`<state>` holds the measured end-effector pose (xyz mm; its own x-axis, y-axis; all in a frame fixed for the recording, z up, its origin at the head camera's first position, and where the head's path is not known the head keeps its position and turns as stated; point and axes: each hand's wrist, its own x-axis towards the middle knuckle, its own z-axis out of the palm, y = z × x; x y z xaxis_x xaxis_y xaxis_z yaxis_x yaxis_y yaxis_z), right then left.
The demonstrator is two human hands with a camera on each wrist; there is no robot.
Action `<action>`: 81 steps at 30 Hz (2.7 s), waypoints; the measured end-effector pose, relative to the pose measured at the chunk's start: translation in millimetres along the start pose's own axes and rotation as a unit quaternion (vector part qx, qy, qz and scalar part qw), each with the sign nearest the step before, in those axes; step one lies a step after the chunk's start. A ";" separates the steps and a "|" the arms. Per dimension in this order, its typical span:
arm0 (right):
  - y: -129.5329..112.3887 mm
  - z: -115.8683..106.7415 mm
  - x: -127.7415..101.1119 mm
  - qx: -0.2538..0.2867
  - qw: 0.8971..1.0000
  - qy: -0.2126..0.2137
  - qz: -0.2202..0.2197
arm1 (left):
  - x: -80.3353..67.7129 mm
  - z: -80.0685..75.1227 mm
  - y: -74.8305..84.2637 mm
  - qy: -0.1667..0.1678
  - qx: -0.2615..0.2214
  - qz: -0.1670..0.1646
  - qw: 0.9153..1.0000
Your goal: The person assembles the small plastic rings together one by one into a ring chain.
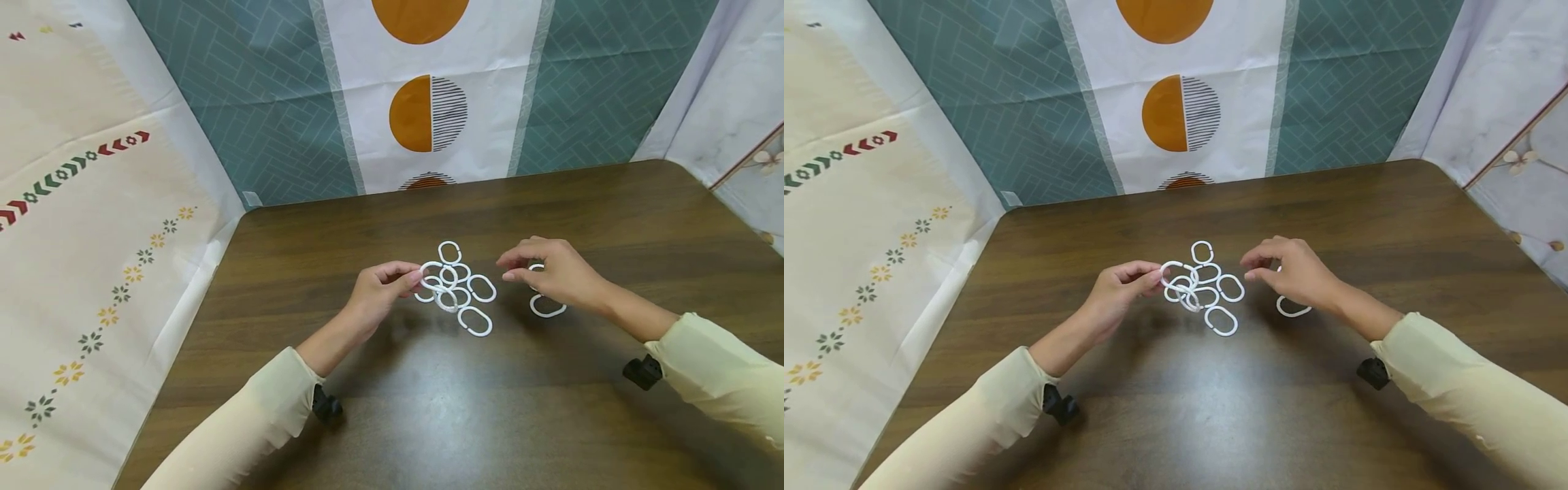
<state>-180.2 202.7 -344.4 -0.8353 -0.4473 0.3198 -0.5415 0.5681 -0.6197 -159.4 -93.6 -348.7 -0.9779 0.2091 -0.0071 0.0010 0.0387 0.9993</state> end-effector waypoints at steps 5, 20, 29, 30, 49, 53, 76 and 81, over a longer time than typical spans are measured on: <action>21.6 -11.4 -11.1 -0.050 0.998 -0.030 -0.035 | -0.7 -1.9 1.6 -0.001 -0.005 -0.009 1.000; 65.0 -21.3 -42.4 -0.199 0.967 -0.076 -0.138 | -1.3 -3.1 1.4 0.003 0.002 -0.021 1.000; 66.6 -19.1 -43.6 -0.221 0.953 -0.067 -0.198 | -2.5 -3.7 3.7 0.002 0.006 -0.019 1.000; 67.1 -18.7 -44.2 -0.222 0.952 -0.068 -0.202 | -2.6 -3.9 3.7 0.002 0.007 -0.020 1.000; 61.2 -11.4 -49.7 -0.219 0.949 -0.070 -0.216 | -1.8 -4.0 1.6 -0.001 0.007 -0.032 0.999; 58.7 -13.2 -48.4 -0.224 0.947 -0.060 -0.223 | -1.9 -4.0 2.1 -0.002 0.009 -0.034 0.999; 11.2 -22.0 -5.9 -0.148 0.972 0.091 -0.155 | -0.9 -0.1 2.8 -0.003 -0.001 -0.034 0.999; 4.8 -20.2 -1.0 -0.127 0.975 0.099 -0.155 | -1.2 1.3 2.5 -0.002 -0.002 -0.039 0.999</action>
<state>-184.0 219.8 -333.2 -0.6154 -0.4969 0.6118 -0.7566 0.5901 -0.2818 -158.0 -92.6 -346.3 -0.9739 0.2103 -0.0849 -0.0759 0.0505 0.9958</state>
